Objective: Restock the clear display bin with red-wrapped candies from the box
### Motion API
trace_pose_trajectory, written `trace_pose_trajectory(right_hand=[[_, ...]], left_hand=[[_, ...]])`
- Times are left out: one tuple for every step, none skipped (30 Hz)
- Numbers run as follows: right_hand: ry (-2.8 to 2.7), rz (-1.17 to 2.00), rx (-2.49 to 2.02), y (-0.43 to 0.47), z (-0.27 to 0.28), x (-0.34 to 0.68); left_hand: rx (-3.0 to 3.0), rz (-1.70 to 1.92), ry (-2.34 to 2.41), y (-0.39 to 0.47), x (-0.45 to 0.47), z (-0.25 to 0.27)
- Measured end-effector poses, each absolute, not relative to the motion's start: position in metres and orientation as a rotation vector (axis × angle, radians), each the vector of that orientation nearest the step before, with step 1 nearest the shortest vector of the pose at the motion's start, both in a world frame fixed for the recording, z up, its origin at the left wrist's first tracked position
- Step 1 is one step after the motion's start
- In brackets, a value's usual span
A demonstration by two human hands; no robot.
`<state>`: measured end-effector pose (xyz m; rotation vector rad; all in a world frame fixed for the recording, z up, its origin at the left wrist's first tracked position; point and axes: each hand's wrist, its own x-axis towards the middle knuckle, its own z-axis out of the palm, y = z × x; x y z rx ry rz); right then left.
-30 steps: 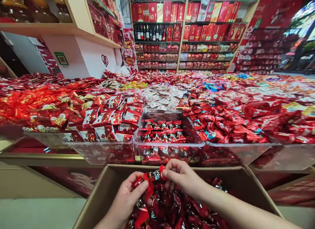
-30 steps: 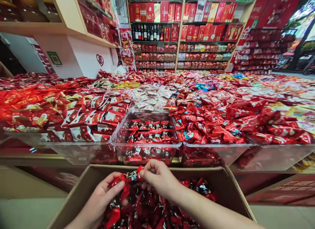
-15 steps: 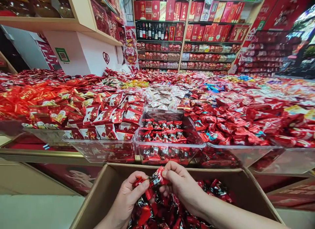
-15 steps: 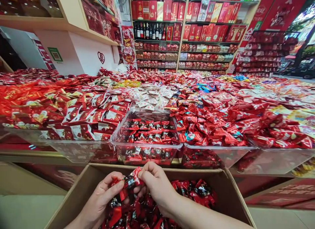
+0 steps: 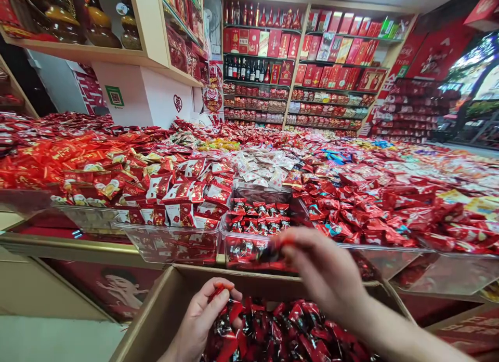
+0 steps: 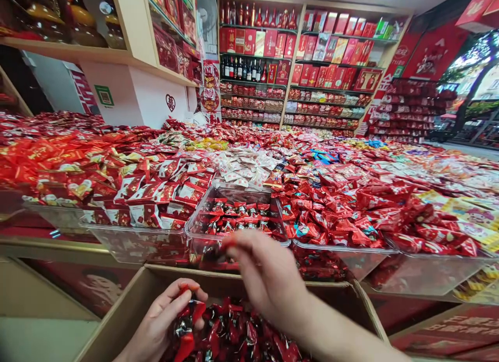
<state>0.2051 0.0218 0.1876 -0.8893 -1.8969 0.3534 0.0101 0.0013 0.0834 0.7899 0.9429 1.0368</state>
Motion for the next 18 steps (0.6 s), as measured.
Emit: trace_pose_trajectory(right_hand=[[-1.912,0.229,-0.93,0.035,0.205,0.206],[-1.939,0.133,-1.023,0.052,0.219,0.206],[-1.984,0.048,-1.126,0.071,0.23,0.204],[-2.066,0.015,-1.273,0.093,0.237,0.201],[-2.173,0.043,-1.435,0.115,0.24,0.196],[-2.222,0.074,-1.501,0.135,0.239,0.191],[-2.271,0.108,-1.555,0.153,0.236,0.185],[-2.315,0.137,-1.595,0.168,0.23,0.179],[-2.348,0.157,-1.616,0.179,0.223,0.173],[-2.378,0.168,-1.642,0.187,0.216,0.167],[-2.4,0.166,-1.67,0.192,0.209,0.161],[-2.413,0.153,-1.701,0.194,0.203,0.157],[-2.417,0.129,-1.732,0.195,0.198,0.153],[-2.415,0.098,-1.762,0.195,0.194,0.151],[-2.41,0.065,-1.786,0.195,0.191,0.15],[-2.406,0.035,-1.804,0.193,0.19,0.15],[-2.406,0.012,-1.817,0.192,0.189,0.15],[-2.411,-0.002,-1.825,0.191,0.189,0.152]], left_hand=[[0.804,1.04,0.95,0.002,0.01,0.083],[0.817,1.045,0.966,0.002,0.01,0.083],[0.827,1.043,0.981,0.002,0.01,0.083],[0.838,1.038,0.993,0.001,0.011,0.082],[0.854,1.028,0.995,0.001,0.011,0.081],[0.875,1.015,0.992,0.001,0.011,0.079],[0.901,1.0,0.983,0.001,0.011,0.076],[0.93,0.992,0.974,0.002,0.01,0.073],[0.956,0.989,0.965,0.003,0.01,0.07],[0.97,0.995,0.959,0.003,0.009,0.066],[0.973,1.006,0.955,0.004,0.008,0.063],[0.971,1.022,0.953,0.005,0.008,0.06],[0.974,1.032,0.953,0.006,0.007,0.057],[0.983,1.038,0.958,0.006,0.007,0.055],[0.996,1.036,0.963,0.007,0.007,0.053],[1.01,1.028,0.964,0.007,0.007,0.052],[1.02,1.016,0.959,0.007,0.008,0.052],[1.022,1.006,0.952,0.006,0.008,0.051]])
